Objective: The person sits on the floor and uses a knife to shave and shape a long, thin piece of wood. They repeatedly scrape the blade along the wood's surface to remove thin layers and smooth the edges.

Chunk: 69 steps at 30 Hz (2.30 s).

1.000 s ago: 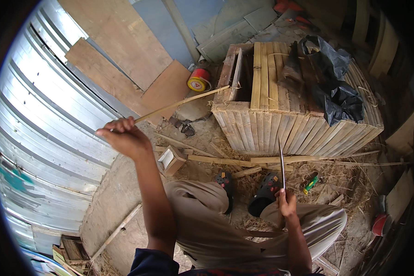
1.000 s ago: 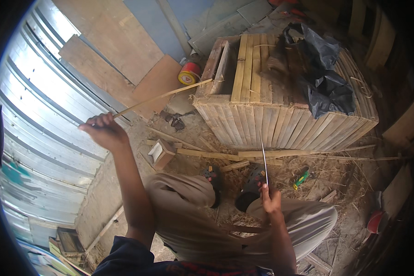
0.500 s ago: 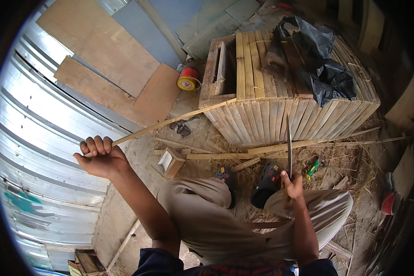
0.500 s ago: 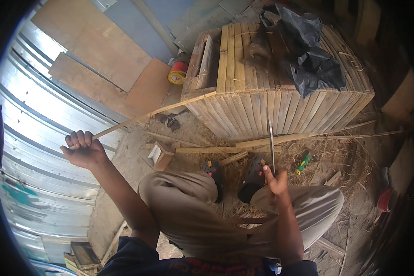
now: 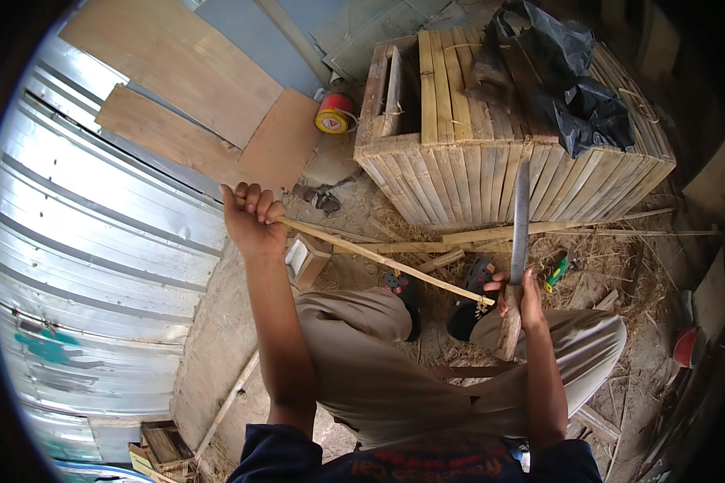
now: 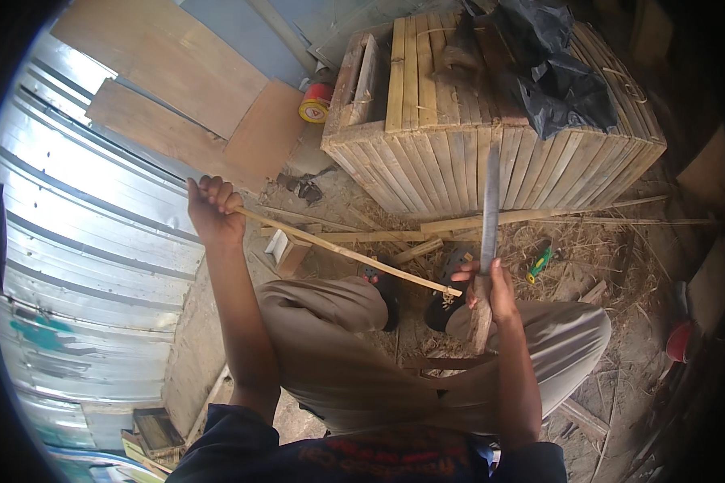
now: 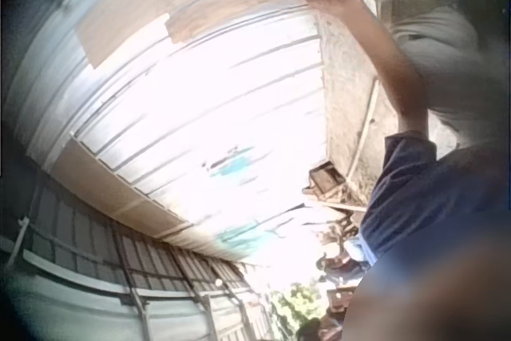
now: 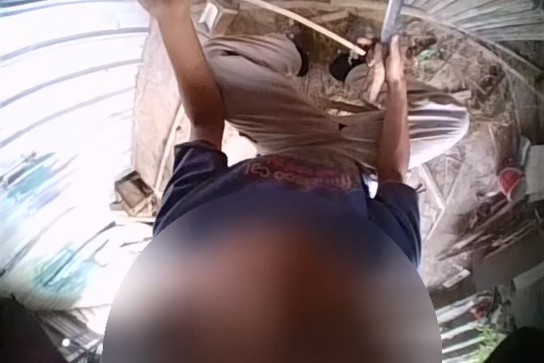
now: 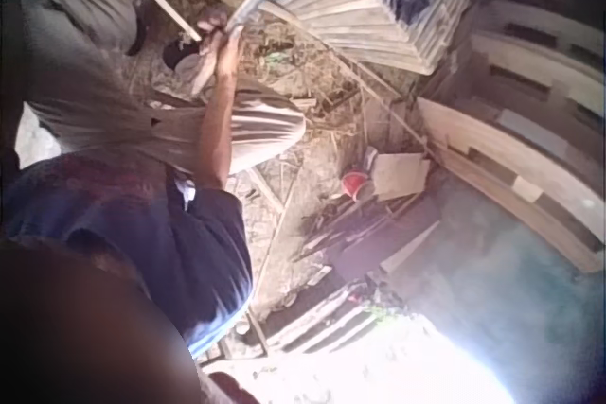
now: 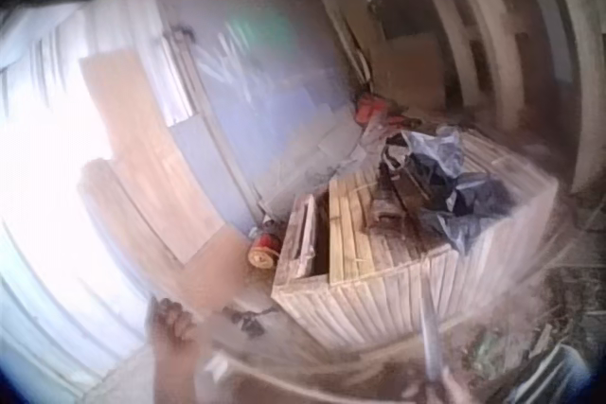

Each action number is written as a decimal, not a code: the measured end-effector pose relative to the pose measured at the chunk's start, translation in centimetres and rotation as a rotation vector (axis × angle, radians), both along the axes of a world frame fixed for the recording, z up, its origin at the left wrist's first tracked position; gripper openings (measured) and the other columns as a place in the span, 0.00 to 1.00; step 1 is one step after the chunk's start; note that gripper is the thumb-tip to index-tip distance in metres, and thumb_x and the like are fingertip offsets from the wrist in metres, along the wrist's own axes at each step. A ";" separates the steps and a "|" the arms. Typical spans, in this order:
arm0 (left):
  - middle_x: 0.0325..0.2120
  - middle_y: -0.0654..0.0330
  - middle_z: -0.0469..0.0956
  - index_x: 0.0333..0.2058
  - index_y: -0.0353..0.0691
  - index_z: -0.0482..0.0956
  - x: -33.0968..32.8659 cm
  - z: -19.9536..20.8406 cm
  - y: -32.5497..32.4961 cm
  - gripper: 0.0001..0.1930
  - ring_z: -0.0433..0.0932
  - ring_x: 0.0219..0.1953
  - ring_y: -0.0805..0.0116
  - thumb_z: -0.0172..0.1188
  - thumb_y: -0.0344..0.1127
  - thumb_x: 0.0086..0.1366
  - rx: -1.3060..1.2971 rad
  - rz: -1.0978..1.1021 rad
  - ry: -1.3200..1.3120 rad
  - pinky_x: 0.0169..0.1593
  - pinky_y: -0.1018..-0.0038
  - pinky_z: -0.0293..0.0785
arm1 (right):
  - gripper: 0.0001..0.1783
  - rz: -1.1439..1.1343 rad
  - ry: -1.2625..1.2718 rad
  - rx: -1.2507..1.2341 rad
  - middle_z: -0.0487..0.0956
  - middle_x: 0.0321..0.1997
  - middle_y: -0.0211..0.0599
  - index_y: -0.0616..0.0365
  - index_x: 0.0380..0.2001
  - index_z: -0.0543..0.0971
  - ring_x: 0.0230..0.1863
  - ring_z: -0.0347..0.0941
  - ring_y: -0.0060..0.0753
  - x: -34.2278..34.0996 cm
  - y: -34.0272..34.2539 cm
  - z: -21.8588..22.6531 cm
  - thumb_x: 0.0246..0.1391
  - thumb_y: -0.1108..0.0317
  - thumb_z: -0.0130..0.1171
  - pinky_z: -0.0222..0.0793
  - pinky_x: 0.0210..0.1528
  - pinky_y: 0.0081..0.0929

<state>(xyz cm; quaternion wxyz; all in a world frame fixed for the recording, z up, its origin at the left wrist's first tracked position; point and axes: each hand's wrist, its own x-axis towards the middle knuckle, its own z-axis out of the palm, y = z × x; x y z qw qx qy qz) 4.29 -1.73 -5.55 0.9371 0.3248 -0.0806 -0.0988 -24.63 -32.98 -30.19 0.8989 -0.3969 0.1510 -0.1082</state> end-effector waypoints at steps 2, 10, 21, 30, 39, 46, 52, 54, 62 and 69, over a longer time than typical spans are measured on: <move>0.14 0.71 0.55 0.27 0.47 0.66 0.7 -1.7 -0.4 0.20 0.49 0.15 0.78 0.43 0.53 0.76 0.008 0.054 0.096 0.17 0.81 0.46 | 0.34 0.070 0.079 -0.135 0.82 0.36 0.54 0.72 0.40 0.74 0.14 0.71 0.28 0.0 0.8 0.1 0.66 0.41 0.47 0.70 0.16 0.25; 0.19 0.67 0.60 0.32 0.43 0.69 0.2 -2.7 -0.9 0.17 0.54 0.18 0.75 0.42 0.47 0.76 0.039 0.215 0.059 0.21 0.79 0.54 | 0.18 0.254 -0.006 -0.063 0.78 0.22 0.44 0.65 0.31 0.76 0.16 0.72 0.29 0.4 2.2 0.8 0.61 0.58 0.61 0.70 0.18 0.28; 0.32 0.55 0.78 0.48 0.34 0.72 -4.3 -2.2 -6.4 0.18 0.81 0.36 0.58 0.48 0.45 0.74 0.686 0.106 -0.189 0.43 0.61 0.79 | 0.10 0.111 -0.012 0.250 0.72 0.20 0.38 0.61 0.33 0.72 0.15 0.68 0.30 0.5 3.6 0.3 0.60 0.67 0.62 0.67 0.17 0.32; 0.34 0.57 0.77 0.49 0.35 0.72 -1.0 -1.4 -1.4 0.18 0.81 0.37 0.62 0.51 0.44 0.73 0.628 0.313 -0.085 0.41 0.63 0.81 | 0.27 -0.102 0.191 -0.363 0.80 0.32 0.45 0.73 0.53 0.71 0.17 0.70 0.25 1.5 1.0 -0.7 0.62 0.58 0.61 0.68 0.17 0.24; 0.33 0.58 0.77 0.49 0.35 0.73 -1.3 -1.5 -1.4 0.17 0.81 0.37 0.61 0.51 0.44 0.73 0.633 0.217 -0.079 0.40 0.65 0.80 | 0.27 0.141 -0.085 -0.038 0.81 0.41 0.58 0.71 0.58 0.67 0.19 0.73 0.30 1.2 3.1 -0.6 0.69 0.56 0.49 0.72 0.22 0.27; 0.34 0.57 0.77 0.49 0.35 0.73 -4.1 -2.8 -5.9 0.20 0.81 0.37 0.63 0.54 0.48 0.72 0.787 0.052 -0.130 0.41 0.65 0.80 | 0.10 0.210 -0.106 0.030 0.80 0.28 0.46 0.68 0.39 0.77 0.17 0.73 0.29 0.9 4.8 -0.3 0.61 0.70 0.60 0.71 0.20 0.27; 0.27 0.59 0.81 0.39 0.37 0.79 -4.1 -3.1 -7.5 0.16 0.83 0.31 0.67 0.62 0.46 0.68 0.808 0.150 -0.121 0.36 0.74 0.79 | 0.06 0.216 -0.005 0.005 0.77 0.23 0.37 0.66 0.34 0.76 0.18 0.74 0.28 0.4 4.8 -0.4 0.56 0.76 0.64 0.72 0.20 0.26; 0.28 0.59 0.81 0.40 0.37 0.80 -4.2 -3.0 -7.6 0.16 0.83 0.30 0.68 0.63 0.46 0.67 0.814 0.151 -0.125 0.35 0.75 0.79 | 0.06 0.223 -0.008 0.047 0.77 0.23 0.37 0.65 0.33 0.75 0.18 0.74 0.28 0.4 4.7 -0.4 0.56 0.76 0.64 0.71 0.19 0.26; 0.30 0.56 0.83 0.48 0.35 0.81 -4.9 -2.8 -7.8 0.18 0.84 0.32 0.69 0.64 0.43 0.66 0.866 0.174 -0.149 0.36 0.77 0.79 | 0.09 0.198 0.065 -0.054 0.77 0.23 0.37 0.67 0.37 0.76 0.17 0.73 0.28 0.8 4.5 -0.4 0.56 0.74 0.64 0.70 0.18 0.26; 0.36 0.53 0.81 0.55 0.32 0.73 -4.9 -2.7 -7.5 0.24 0.82 0.34 0.66 0.54 0.47 0.72 0.774 0.149 -0.267 0.40 0.71 0.79 | 0.15 0.204 0.274 -0.180 0.77 0.24 0.37 0.67 0.40 0.78 0.16 0.71 0.25 1.5 5.5 -0.7 0.56 0.66 0.67 0.70 0.17 0.25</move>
